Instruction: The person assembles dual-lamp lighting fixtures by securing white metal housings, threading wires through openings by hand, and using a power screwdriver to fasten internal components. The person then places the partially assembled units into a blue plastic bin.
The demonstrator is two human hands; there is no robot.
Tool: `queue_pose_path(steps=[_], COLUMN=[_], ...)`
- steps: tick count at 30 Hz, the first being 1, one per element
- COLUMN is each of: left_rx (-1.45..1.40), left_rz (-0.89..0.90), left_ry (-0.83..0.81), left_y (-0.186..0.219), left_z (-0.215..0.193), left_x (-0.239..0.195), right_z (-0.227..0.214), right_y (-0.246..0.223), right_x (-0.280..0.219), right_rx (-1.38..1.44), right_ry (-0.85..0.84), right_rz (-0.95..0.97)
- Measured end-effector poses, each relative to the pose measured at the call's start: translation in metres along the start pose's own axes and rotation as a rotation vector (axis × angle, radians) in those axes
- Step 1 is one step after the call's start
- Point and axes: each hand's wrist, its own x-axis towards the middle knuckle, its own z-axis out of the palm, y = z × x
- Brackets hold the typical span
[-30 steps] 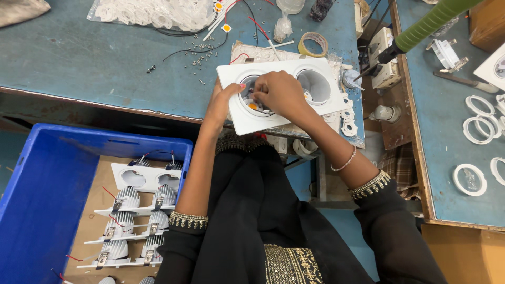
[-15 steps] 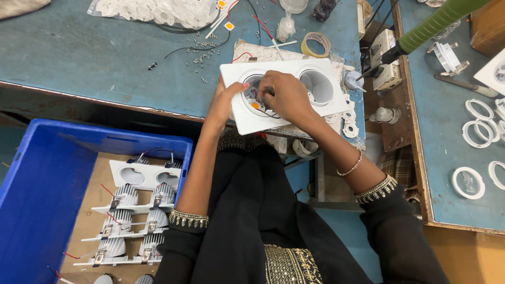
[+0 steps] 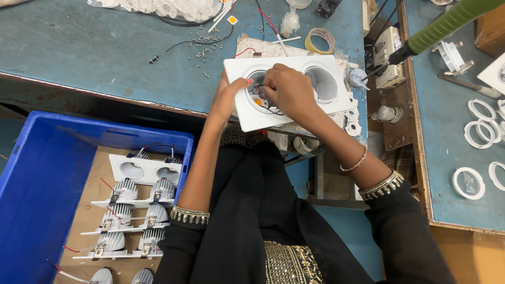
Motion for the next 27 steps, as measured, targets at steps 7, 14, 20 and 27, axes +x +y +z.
queue_pose_path(steps=[7,14,20,27], left_rx=[-0.008,-0.011,0.041,0.033], left_rz=[0.002,0.014,0.012,-0.004], left_ry=[0.004,-0.008,0.010,0.008], left_y=[-0.0030,-0.0040,-0.0048,-0.0011], left_z=[-0.0012,-0.0015,-0.0023,-0.0008], left_x=[0.0022,0.0019,0.0015,0.0004], right_z=[-0.0030,-0.0023,-0.0039,-0.0058], right_y=[-0.0006,0.0005,-0.0009,-0.0027], right_x=[0.0057,0.0052,0.0066,0.0096], right_rx=[0.057,-0.039,-0.027,-0.018], right_ry=[-0.033,-0.020,-0.077,-0.117], right_rz=[-0.040,-0.160,-0.154,-0.127])
